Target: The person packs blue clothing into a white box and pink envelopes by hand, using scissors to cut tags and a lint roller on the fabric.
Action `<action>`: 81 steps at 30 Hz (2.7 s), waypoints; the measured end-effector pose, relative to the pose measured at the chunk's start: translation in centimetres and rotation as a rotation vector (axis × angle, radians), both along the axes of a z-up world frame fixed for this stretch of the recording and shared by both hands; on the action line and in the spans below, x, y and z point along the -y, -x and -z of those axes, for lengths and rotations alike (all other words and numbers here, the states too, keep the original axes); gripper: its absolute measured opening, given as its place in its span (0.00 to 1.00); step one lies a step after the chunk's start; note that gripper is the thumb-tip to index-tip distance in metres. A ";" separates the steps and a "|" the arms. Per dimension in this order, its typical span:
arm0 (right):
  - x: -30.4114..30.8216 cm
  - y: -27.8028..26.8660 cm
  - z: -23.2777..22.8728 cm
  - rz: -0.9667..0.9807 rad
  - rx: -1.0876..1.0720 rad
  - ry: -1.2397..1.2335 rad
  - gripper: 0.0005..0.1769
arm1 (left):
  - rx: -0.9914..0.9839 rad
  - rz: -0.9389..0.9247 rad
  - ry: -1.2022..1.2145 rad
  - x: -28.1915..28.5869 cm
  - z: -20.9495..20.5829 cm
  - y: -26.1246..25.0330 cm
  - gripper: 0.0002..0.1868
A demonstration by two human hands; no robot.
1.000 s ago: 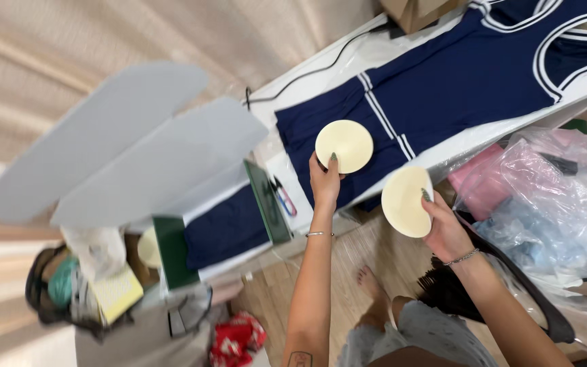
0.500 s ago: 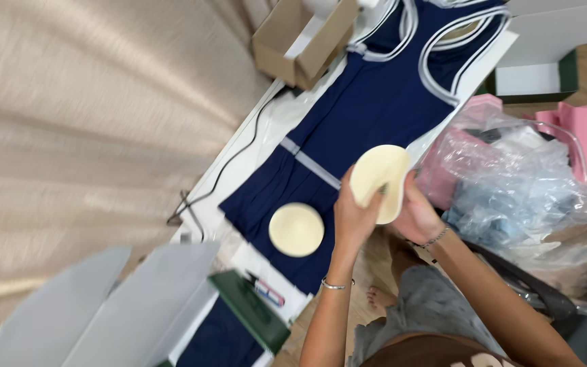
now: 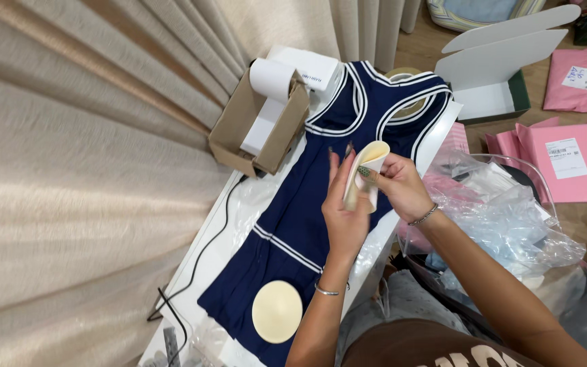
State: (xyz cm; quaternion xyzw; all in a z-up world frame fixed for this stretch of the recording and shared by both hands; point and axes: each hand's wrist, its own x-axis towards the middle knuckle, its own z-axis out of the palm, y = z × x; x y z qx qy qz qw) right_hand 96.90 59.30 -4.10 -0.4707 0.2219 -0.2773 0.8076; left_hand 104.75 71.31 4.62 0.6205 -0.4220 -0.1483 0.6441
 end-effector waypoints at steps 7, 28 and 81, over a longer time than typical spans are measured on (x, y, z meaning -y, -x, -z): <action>0.0 0.6 -1.8 0.003 0.014 -0.361 0.16 | 0.490 0.090 -0.144 0.8 2.0 -2.5 0.32; -1.0 2.2 5.8 0.093 -0.068 -0.061 0.22 | -0.346 0.212 -0.134 2.1 9.4 -2.4 0.50; 2.6 1.3 11.4 0.158 -0.321 -0.345 0.24 | 0.379 0.714 -0.927 -1.9 8.0 -4.0 0.12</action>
